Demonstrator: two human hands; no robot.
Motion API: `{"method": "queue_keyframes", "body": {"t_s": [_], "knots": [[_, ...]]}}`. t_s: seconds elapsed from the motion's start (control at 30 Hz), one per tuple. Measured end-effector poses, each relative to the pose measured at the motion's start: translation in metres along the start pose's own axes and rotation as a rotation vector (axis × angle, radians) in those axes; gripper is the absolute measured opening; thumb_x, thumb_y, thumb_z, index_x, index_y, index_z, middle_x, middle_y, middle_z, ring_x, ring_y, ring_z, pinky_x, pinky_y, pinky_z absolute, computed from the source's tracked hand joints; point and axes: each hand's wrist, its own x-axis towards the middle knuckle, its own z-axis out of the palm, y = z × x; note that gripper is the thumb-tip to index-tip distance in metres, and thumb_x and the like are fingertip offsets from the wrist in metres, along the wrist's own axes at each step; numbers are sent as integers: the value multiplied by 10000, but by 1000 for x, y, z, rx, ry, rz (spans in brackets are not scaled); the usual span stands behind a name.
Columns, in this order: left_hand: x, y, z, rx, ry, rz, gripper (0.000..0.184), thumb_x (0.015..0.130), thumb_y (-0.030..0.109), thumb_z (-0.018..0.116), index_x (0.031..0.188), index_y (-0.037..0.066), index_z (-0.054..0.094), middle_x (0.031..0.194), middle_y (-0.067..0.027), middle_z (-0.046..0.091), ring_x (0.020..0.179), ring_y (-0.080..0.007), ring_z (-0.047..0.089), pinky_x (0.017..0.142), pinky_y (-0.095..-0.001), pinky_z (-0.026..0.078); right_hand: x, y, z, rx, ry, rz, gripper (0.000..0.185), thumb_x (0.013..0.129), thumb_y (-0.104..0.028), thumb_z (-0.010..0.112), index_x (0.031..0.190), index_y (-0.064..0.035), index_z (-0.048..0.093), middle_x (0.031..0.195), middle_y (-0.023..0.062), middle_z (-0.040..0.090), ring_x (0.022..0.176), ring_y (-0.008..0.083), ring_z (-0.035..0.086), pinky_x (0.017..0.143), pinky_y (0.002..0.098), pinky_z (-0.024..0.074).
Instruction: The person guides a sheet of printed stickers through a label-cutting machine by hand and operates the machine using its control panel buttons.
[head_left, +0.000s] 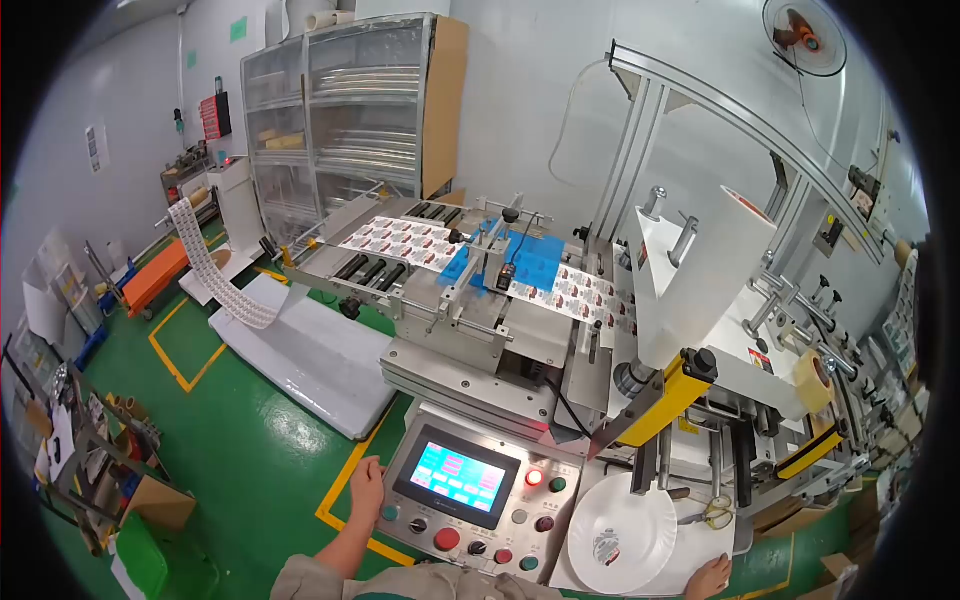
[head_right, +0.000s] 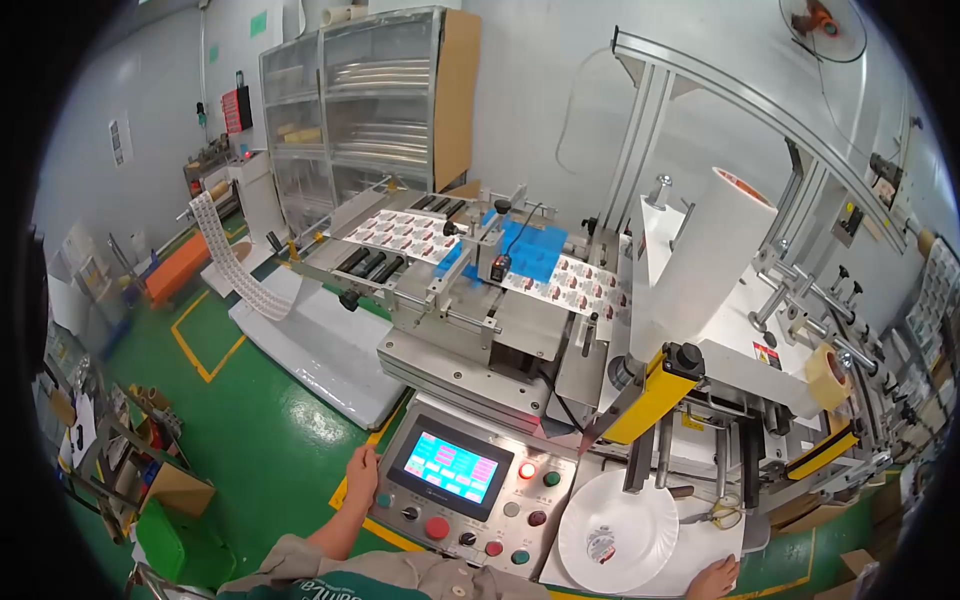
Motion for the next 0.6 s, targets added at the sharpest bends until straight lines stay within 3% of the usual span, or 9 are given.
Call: {"method": "queue_keyframes", "body": {"t_s": [0.17, 0.23, 0.27, 0.37, 0.43, 0.47, 0.5, 0.53, 0.6], "knots": [[-2, 3, 1, -42, 3, 2, 231, 899, 145, 444, 1017, -15, 562, 853, -156, 628, 787, -223, 626, 706, -306, 476, 0, -6, -3, 20, 63, 25, 272, 861, -295, 496, 1012, -107, 619, 1019, 130, 593, 875, 246, 570, 633, 436, 448], [-2, 6, -1, -7, -7, 13, 231, 897, 149, 446, 1020, -6, 564, 842, -158, 635, 787, -227, 627, 705, -309, 476, -1, 6, 1, -14, 269, -209, 262, 857, -287, 493, 992, -96, 614, 977, 144, 585, 765, 289, 562, 595, 457, 441], [-3, 9, -2, -21, 4, 0, 232, 897, 152, 444, 1018, -7, 564, 837, -157, 636, 783, -232, 626, 707, -310, 475, 5, -4, 1, -8, -9, -10, 267, 859, -287, 483, 1001, -102, 612, 959, 143, 585, 806, 292, 567, 600, 451, 446], [-1, 5, -1, -30, 0, -6, 233, 895, 151, 443, 1021, -2, 565, 832, -153, 638, 772, -234, 624, 705, -311, 473, -1, -7, -1, -110, 192, -42, 321, 855, -256, 467, 1111, -90, 568, 1008, 157, 587, 898, 309, 560, 658, 445, 456], [-1, 3, 0, -21, 3, -14, 233, 894, 151, 443, 1021, -2, 565, 826, -155, 639, 769, -236, 624, 703, -315, 474, -2, 3, -9, 16, 4, -125, 343, 849, -251, 467, 1129, -76, 559, 1061, 161, 574, 960, 320, 542, 707, 455, 463], [0, 2, 0, -10, 5, -12, 233, 894, 151, 443, 1022, -1, 565, 825, -157, 639, 769, -238, 624, 702, -316, 474, -1, -3, 3, 95, 65, 45, 346, 855, -266, 465, 1117, -61, 563, 1051, 158, 580, 923, 309, 560, 687, 437, 472], [-1, 1, 1, -15, 3, -4, 231, 895, 148, 443, 1021, -2, 565, 828, -156, 637, 771, -238, 623, 700, -316, 473, -2, 7, 0, -19, 249, -248, 331, 869, -300, 461, 1030, -42, 590, 908, 140, 616, 767, 291, 594, 607, 412, 476], [-2, 2, 0, -1, 1, 16, 230, 896, 148, 444, 1020, -3, 566, 832, -155, 635, 772, -235, 623, 699, -314, 473, -2, 2, 3, -198, 314, -173, 318, 880, -331, 457, 891, -57, 617, 748, 104, 616, 610, 260, 584, 546, 401, 459], [0, 3, 1, -9, -2, -15, 232, 895, 153, 448, 1020, -4, 566, 828, -151, 635, 769, -225, 620, 700, -313, 473, -1, 0, 2, -34, 283, -93, 289, 873, -324, 480, 801, -88, 631, 726, 103, 608, 594, 246, 568, 543, 414, 442]]}}
